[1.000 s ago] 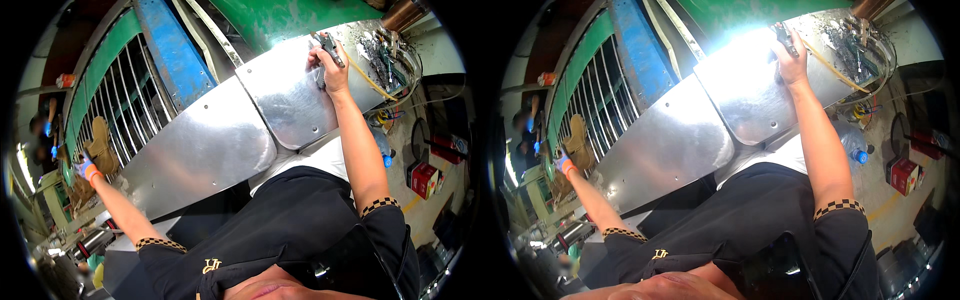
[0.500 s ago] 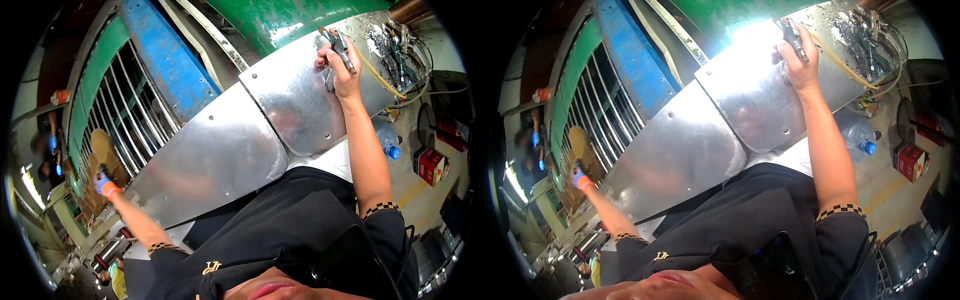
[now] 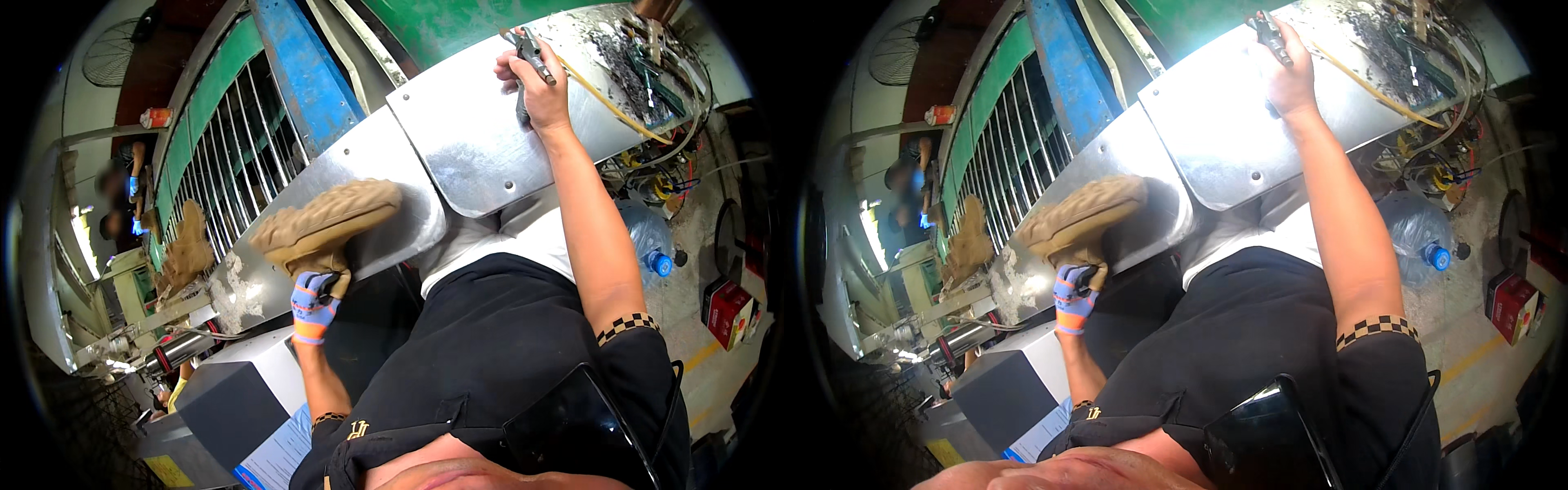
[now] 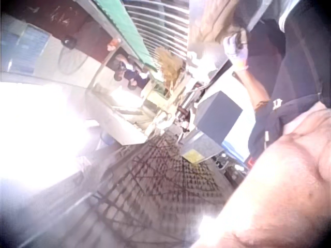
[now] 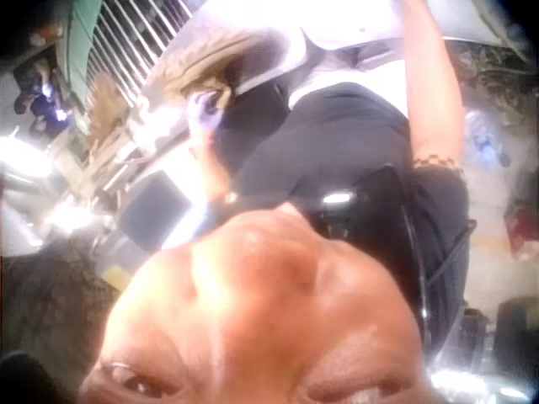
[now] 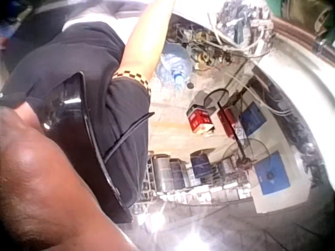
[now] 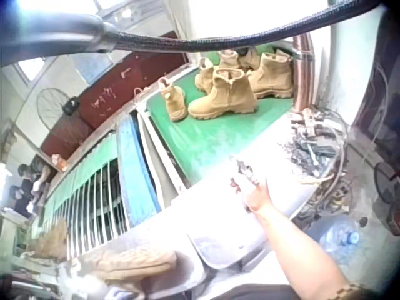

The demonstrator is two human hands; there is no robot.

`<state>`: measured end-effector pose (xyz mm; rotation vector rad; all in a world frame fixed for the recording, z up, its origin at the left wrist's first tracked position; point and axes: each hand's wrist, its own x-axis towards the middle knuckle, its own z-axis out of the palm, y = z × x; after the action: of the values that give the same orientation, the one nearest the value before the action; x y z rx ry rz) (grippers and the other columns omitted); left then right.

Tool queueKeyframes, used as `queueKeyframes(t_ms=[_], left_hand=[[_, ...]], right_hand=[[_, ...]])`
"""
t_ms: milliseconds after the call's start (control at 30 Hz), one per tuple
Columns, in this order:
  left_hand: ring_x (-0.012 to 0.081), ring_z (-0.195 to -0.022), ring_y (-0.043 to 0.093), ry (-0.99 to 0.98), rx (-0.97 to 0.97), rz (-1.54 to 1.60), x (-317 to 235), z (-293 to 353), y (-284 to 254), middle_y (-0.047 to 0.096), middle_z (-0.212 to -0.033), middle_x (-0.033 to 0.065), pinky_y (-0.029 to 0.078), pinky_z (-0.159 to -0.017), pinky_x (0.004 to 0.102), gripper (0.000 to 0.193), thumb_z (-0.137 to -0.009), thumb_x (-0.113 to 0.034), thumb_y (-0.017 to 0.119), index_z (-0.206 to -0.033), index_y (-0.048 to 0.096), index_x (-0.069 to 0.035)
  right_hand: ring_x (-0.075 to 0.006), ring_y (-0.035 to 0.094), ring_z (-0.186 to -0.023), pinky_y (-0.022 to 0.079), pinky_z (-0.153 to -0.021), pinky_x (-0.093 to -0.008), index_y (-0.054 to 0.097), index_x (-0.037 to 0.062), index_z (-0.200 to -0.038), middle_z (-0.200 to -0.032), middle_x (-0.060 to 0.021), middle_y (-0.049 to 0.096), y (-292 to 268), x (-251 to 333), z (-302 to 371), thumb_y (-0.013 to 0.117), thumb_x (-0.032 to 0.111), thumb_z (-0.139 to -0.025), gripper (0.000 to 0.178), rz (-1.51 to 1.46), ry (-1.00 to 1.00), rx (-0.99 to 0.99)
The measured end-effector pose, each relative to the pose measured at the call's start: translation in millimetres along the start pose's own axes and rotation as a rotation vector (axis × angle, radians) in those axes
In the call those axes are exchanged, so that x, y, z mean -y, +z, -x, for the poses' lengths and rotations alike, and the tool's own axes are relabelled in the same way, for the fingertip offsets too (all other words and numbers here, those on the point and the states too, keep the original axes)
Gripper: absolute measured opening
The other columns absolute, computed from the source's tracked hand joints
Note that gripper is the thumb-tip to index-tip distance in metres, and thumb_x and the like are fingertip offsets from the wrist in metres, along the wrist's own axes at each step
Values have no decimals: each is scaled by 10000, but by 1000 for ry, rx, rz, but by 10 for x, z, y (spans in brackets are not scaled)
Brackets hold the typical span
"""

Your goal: The person applies a liquid substance along the edge of a tan boot using a handheld spray applicator, turning the boot by hand to reach all sides before placing it onto a conveyor belt.

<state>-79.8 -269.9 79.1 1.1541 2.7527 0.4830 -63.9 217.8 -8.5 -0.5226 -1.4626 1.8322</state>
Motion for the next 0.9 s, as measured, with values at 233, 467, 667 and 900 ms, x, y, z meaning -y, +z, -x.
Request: queueKeyframes(t_ms=[233,467,667,900], left_hand=[[377,-1279,445,328,-147,-337,-867,-658,-357,484,-1395,153,348,-1067,507,895,-573,-390,878,-1345,529,-102],[354,-956,605,523,-157,-280,-953,-1650,-281,615,-1083,152,501,-854,425,821,-521,-314,923,-1215,570,-51],[258,-1068,610,357,-758,435,-894,-1483,-903,591,-1217,158,512,-935,382,697,-776,-219,801,-1327,455,33],[278,-1094,598,379,-514,575,-921,-2038,-762,599,-1210,179,453,-988,402,689,-809,-369,687,-1303,466,57]], right_hand=[[-202,687,-821,529,-727,-316,517,38,-1325,-1013,-116,693,-758,444,260,543,184,-939,414,692,-356,-134],[-189,676,-727,502,-639,-305,541,35,-1279,-814,-119,694,-1149,766,631,570,183,-915,394,825,-243,-159],[-115,614,-712,505,-678,-255,533,-42,-1267,-781,-64,626,-531,952,944,570,101,-917,380,339,-154,265],[-128,607,-750,494,-688,-264,574,-12,-1218,-978,-82,599,279,1499,903,612,58,-859,368,-16,-378,594]])
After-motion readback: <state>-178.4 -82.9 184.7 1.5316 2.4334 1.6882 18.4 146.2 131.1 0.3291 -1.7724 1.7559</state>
